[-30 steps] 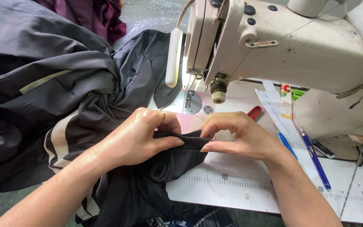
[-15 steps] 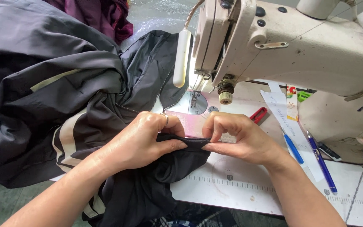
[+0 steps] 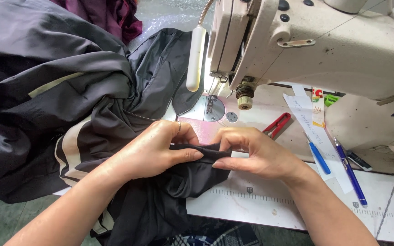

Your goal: Inspecting and measuring the elasticated cuff of a garment at a sewing station.

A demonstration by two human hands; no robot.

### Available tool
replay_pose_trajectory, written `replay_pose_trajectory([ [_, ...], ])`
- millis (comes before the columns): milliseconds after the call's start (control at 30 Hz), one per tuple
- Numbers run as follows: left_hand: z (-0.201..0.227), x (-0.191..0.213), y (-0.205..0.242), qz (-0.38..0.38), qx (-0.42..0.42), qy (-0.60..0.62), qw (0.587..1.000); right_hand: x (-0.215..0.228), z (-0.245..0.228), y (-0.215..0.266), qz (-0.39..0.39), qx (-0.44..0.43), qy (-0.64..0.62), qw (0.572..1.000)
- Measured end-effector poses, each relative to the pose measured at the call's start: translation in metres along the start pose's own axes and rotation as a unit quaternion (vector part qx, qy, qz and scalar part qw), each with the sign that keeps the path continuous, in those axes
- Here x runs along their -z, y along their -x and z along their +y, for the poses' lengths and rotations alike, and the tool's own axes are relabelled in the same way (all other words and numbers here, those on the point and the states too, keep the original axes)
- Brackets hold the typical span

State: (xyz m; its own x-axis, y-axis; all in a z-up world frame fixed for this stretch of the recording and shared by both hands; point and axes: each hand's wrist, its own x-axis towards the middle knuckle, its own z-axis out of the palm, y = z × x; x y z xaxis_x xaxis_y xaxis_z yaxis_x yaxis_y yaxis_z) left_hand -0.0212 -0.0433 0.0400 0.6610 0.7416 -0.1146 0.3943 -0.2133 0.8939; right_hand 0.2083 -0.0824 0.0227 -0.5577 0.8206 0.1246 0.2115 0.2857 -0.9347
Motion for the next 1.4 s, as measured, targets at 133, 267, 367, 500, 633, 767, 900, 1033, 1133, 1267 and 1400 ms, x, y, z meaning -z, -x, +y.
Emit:
replay_pose_trajectory([
  [133,-0.012,-0.002,-0.002,-0.004,0.007,0.054,0.999,0.002,0.006,0.002,-0.013,-0.059,-0.044,0.997],
  [267,-0.025,-0.006,-0.006,0.002,0.007,0.088,0.996,0.000,0.001,0.000,-0.013,-0.094,-0.047,0.994],
  [367,-0.027,-0.009,-0.006,0.003,-0.008,0.116,0.993,-0.001,0.003,-0.001,0.001,-0.108,-0.045,0.993],
  [500,-0.021,-0.009,-0.003,-0.004,-0.024,0.105,0.994,0.000,0.007,0.000,0.004,-0.092,-0.042,0.995],
  [633,-0.003,-0.006,0.001,-0.010,-0.045,-0.017,0.999,0.000,0.007,-0.002,0.016,-0.071,-0.041,0.997],
  [767,-0.001,-0.017,0.007,0.025,-0.114,-0.154,0.981,-0.001,-0.006,-0.002,0.005,0.036,0.055,0.998],
  [900,0.000,-0.031,0.018,0.156,-0.273,-0.309,0.898,-0.001,-0.009,0.000,-0.002,0.111,0.135,0.985],
  [1033,-0.003,-0.047,0.029,0.262,-0.330,-0.384,0.821,-0.003,-0.002,0.000,-0.004,0.157,0.167,0.973],
  [1133,-0.007,-0.053,0.035,0.300,-0.328,-0.421,0.791,-0.006,0.000,0.000,0.006,0.184,0.176,0.967],
  [1267,-0.002,-0.054,0.040,0.323,-0.338,-0.435,0.770,-0.007,0.001,0.001,0.001,0.205,0.200,0.958],
  [1400,-0.002,-0.057,0.041,0.340,-0.323,-0.454,0.758,-0.009,0.002,0.002,0.005,0.208,0.219,0.953],
])
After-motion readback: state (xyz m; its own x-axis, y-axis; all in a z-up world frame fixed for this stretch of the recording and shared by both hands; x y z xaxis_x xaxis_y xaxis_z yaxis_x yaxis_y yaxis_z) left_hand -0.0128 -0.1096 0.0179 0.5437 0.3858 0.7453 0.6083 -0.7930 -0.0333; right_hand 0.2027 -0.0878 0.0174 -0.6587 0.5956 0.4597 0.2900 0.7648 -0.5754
